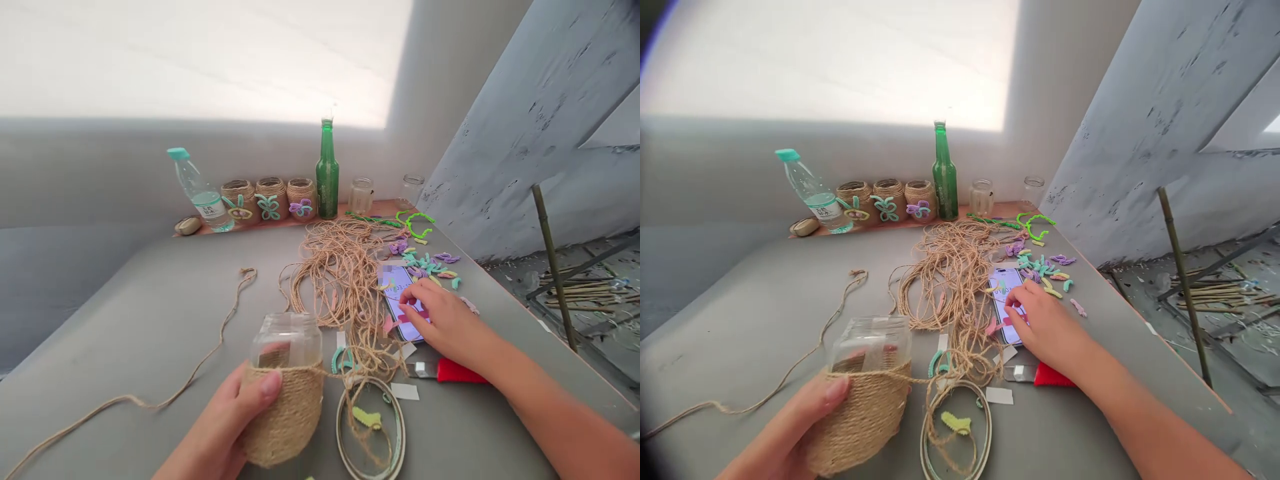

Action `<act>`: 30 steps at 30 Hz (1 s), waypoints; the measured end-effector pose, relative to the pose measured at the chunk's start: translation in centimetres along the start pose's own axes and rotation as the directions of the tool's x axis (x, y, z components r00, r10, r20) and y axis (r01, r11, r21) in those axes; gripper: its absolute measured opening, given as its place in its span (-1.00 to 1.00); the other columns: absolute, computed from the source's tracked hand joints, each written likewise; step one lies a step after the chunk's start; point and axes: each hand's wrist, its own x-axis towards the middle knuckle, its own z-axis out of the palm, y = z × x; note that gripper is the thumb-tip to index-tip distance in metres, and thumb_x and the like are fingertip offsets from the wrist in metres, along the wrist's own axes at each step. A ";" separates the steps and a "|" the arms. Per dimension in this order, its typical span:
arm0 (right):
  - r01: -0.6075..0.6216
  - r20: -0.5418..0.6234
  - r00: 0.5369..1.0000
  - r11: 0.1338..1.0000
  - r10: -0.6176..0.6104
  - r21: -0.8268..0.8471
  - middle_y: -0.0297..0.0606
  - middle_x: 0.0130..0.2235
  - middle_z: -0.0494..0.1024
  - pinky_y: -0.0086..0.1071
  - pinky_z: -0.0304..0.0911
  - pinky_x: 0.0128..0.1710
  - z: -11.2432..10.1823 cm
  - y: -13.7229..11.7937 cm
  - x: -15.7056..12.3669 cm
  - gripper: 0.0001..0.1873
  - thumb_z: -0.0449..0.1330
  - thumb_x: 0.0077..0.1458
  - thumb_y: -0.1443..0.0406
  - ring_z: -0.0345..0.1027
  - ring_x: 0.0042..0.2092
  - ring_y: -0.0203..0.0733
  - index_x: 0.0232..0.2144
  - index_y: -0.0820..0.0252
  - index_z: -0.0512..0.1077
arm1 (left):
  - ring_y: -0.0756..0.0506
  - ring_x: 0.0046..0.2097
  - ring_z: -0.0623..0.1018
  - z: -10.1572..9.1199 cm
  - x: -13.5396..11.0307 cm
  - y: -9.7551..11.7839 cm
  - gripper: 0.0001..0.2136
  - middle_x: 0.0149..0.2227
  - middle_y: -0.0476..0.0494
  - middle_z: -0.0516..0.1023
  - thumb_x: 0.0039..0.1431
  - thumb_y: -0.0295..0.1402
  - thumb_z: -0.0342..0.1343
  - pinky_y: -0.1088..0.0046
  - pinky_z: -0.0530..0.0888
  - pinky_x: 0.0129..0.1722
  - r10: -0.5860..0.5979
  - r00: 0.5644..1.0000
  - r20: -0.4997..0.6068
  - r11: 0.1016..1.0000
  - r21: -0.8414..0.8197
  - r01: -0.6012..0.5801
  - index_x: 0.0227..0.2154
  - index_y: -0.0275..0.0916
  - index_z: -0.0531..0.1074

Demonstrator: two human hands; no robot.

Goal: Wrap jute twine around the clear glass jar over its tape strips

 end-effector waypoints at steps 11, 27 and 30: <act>0.103 0.268 0.962 0.982 -0.059 -0.156 -0.11 0.10 0.54 -0.11 0.51 0.00 -1.6 -4.2 7.1 -0.70 0.22 0.39 0.19 0.52 0.00 -0.08 0.08 0.18 0.48 | -0.21 -0.23 0.64 1.5 -0.6 0.6 -0.61 -0.30 -0.13 0.71 0.03 -0.07 0.42 0.38 0.59 -0.33 0.129 0.992 0.006 0.991 -0.029 -0.129 -0.14 -0.18 0.63; 0.254 0.061 0.967 0.962 -0.248 -0.103 -0.10 0.14 0.52 -0.05 0.48 0.05 -5.8 -8.6 12.6 -0.65 0.22 0.39 0.20 0.50 0.05 -0.04 0.16 0.17 0.43 | -0.21 -0.20 0.64 0.9 -0.6 1.2 -0.64 -0.22 -0.11 0.70 0.03 -0.06 0.40 0.41 0.60 -0.36 0.238 0.971 -0.006 0.965 -0.111 -0.237 -0.16 -0.13 0.64; 0.154 0.072 0.987 0.978 -0.145 -0.142 -0.11 0.12 0.53 -0.06 0.48 0.04 -6.8 -6.5 10.5 -0.64 0.21 0.40 0.18 0.51 0.03 -0.05 0.15 0.18 0.43 | -0.25 -0.10 0.66 0.5 -0.5 1.2 -0.66 -0.17 -0.09 0.72 0.04 -0.07 0.40 0.42 0.61 -0.33 0.243 0.970 -0.018 0.961 -0.128 -0.244 -0.14 -0.08 0.64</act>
